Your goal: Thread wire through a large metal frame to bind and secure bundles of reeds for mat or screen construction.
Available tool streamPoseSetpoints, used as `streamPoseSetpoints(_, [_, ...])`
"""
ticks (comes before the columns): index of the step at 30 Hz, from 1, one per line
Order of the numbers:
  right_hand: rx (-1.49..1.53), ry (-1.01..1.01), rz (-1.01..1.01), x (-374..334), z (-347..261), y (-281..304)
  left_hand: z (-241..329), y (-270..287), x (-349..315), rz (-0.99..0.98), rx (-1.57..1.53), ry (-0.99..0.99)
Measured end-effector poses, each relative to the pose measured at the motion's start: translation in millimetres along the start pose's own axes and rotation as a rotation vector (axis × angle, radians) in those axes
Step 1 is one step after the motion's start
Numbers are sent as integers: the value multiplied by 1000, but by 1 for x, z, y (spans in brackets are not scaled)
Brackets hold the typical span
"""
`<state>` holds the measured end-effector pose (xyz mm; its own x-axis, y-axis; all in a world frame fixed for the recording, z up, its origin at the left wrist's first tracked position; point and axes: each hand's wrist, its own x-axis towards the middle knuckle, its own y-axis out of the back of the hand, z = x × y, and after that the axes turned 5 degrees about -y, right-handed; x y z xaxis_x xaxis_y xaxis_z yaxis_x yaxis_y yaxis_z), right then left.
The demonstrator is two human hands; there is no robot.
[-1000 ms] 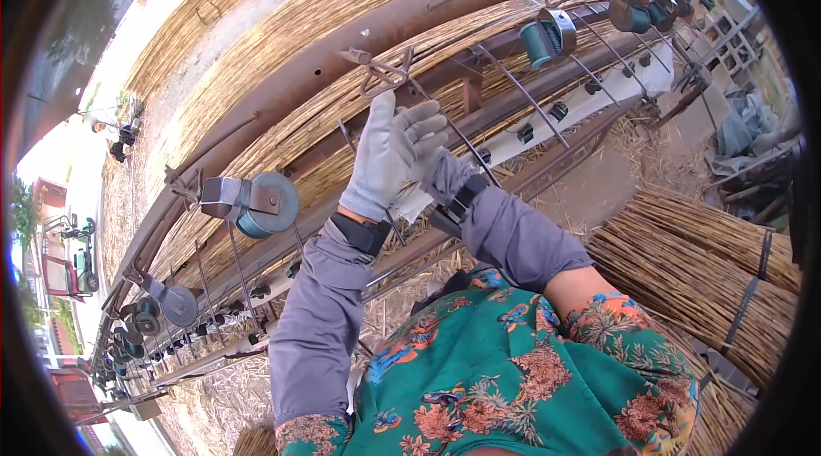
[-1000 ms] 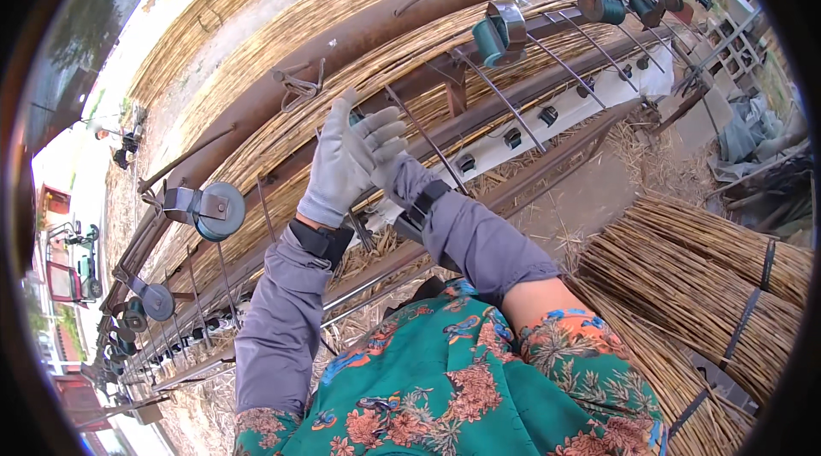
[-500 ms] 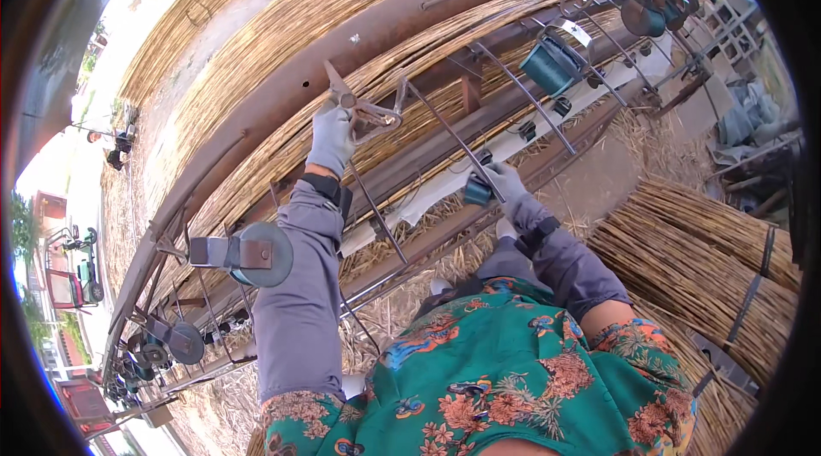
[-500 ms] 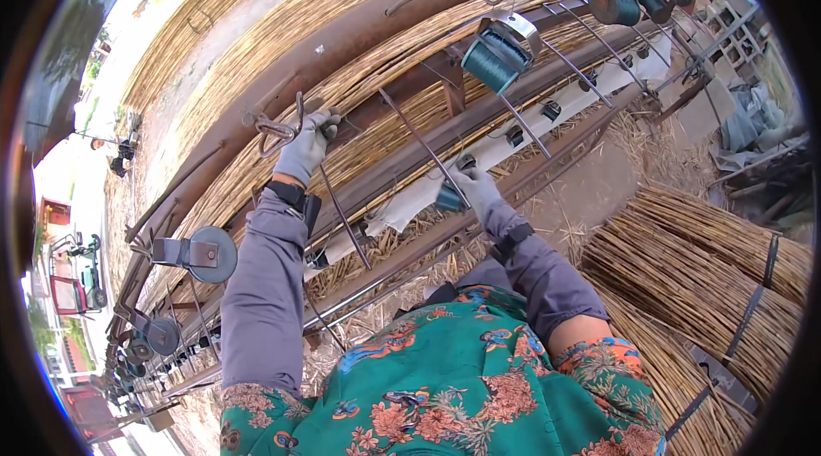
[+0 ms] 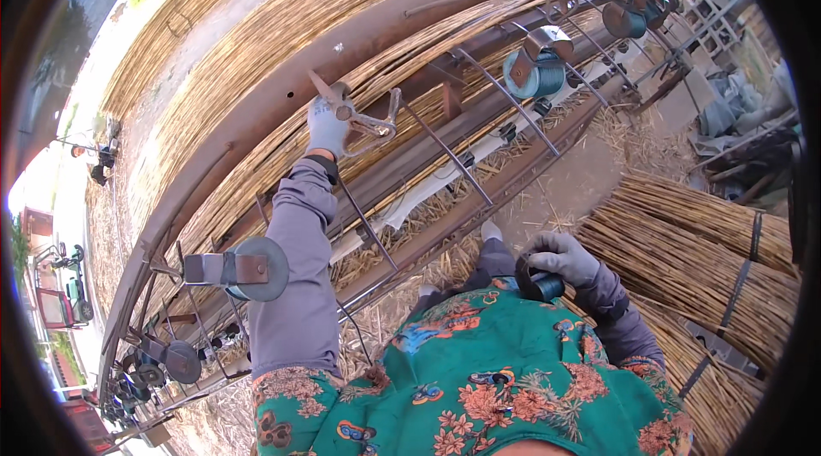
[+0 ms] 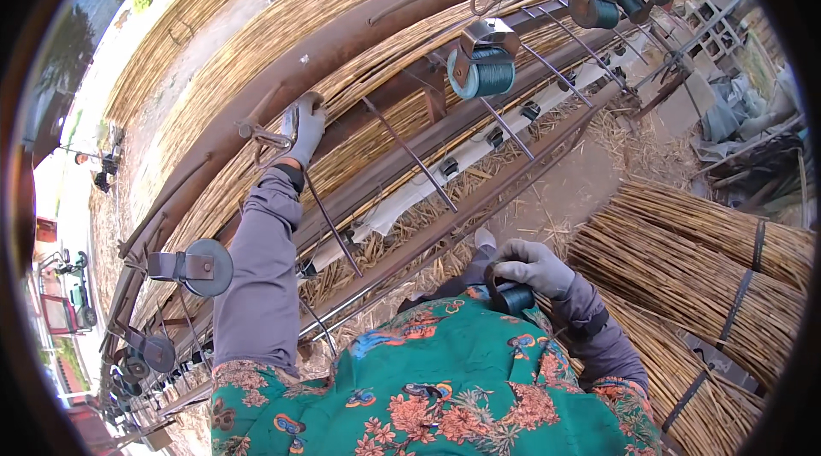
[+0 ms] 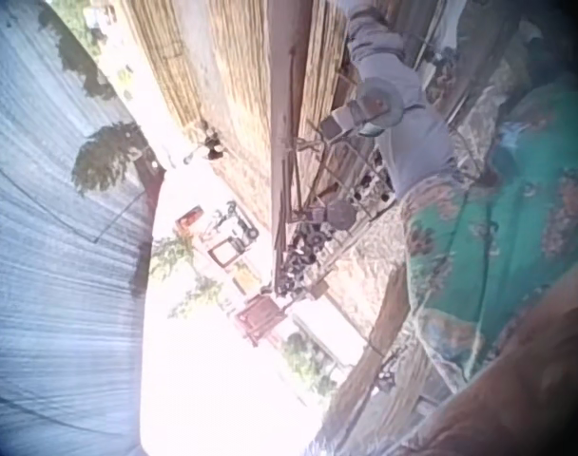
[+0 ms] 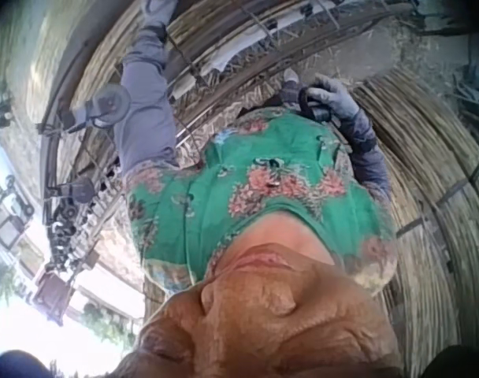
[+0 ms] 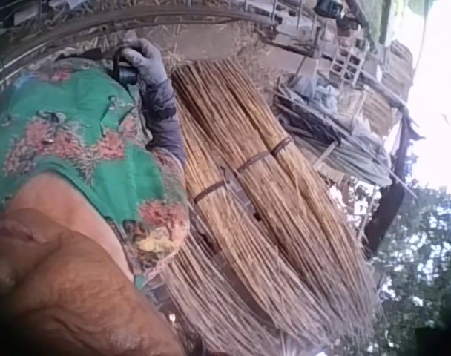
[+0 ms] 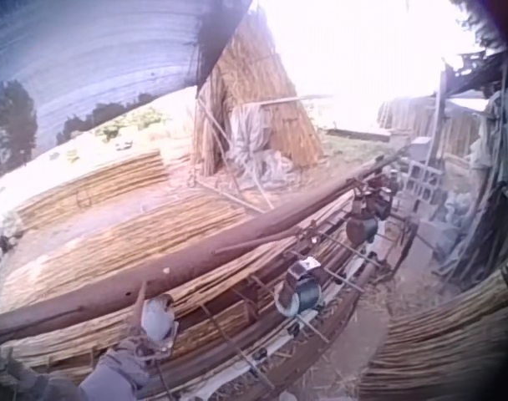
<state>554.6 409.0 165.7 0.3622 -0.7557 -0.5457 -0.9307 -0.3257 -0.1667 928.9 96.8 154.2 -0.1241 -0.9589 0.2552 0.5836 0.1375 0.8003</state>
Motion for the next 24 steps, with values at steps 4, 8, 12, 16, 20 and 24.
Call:
streamPoseSetpoints(4, [72,-146,233,22,38,14,79,7,-72,-442,344,-662])
streamPoseSetpoints(8, [430,-113,270,87,39,-13,136,28,-133,-782,-175,-458])
streamPoseSetpoints(12, [451,144,178,177,-16,-93,147,52,-118,-300,-1422,405])
streamPoseSetpoints(16, [-263,284,859,249,-73,-150,148,55,-118,-127,-1860,508])
streamPoseSetpoints(20, [1000,435,-888,277,-94,-134,119,59,-124,-2,-1590,387])
streamPoseSetpoints(24, [1093,292,-945,269,-61,-122,68,64,-119,-38,-1288,433])
